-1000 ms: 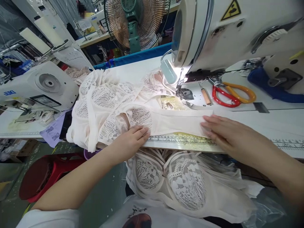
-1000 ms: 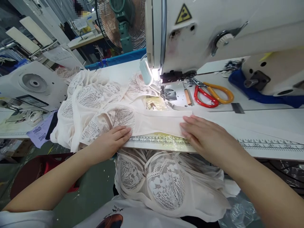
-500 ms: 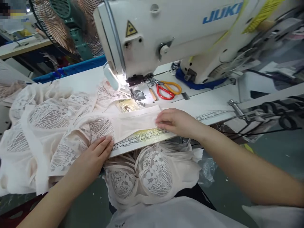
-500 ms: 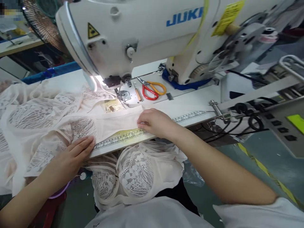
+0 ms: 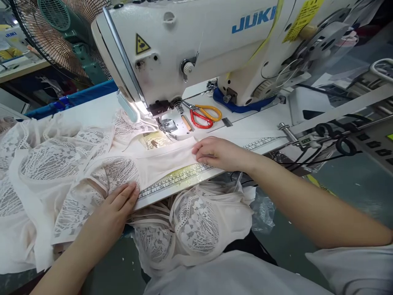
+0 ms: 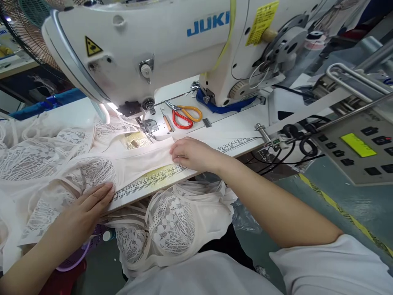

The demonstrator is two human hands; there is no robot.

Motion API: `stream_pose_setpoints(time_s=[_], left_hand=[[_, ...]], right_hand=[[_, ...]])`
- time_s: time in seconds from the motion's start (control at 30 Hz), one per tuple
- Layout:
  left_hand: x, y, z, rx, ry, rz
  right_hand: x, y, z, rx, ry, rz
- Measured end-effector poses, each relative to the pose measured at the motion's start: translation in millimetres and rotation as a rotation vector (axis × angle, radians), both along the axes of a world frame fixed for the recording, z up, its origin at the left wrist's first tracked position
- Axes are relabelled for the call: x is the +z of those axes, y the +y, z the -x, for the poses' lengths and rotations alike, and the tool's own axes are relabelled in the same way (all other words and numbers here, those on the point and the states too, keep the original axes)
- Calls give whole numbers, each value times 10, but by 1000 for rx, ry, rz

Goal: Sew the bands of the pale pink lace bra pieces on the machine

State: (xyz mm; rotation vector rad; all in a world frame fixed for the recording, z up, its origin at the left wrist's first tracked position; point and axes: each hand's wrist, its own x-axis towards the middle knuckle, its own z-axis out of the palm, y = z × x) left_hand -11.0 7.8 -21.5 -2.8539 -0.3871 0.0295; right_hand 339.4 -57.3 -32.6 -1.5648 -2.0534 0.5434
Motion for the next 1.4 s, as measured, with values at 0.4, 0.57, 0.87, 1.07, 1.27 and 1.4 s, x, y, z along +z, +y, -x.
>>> stream_pose_setpoints(time_s=[0.4,0.57,0.87,1.07,1.27,1.4], left_hand=[[-4,27,10,-7,7,19],[-23,37,33,-1,18,26],[-50,43,58,1,11,9],[-51,45,52,-3,3,13],[-15,7,23,8,15,5],[32,-34,5,46,38,17]], right_hand=[[86,130,118,-68,-127,118],[171,138,96,-23,-171,182],[206,175,85,8,-190,257],[242,178,106,-16,-222,275],[273,124,83,-96,-201,202],[326,-44,163,-171,-190,71]])
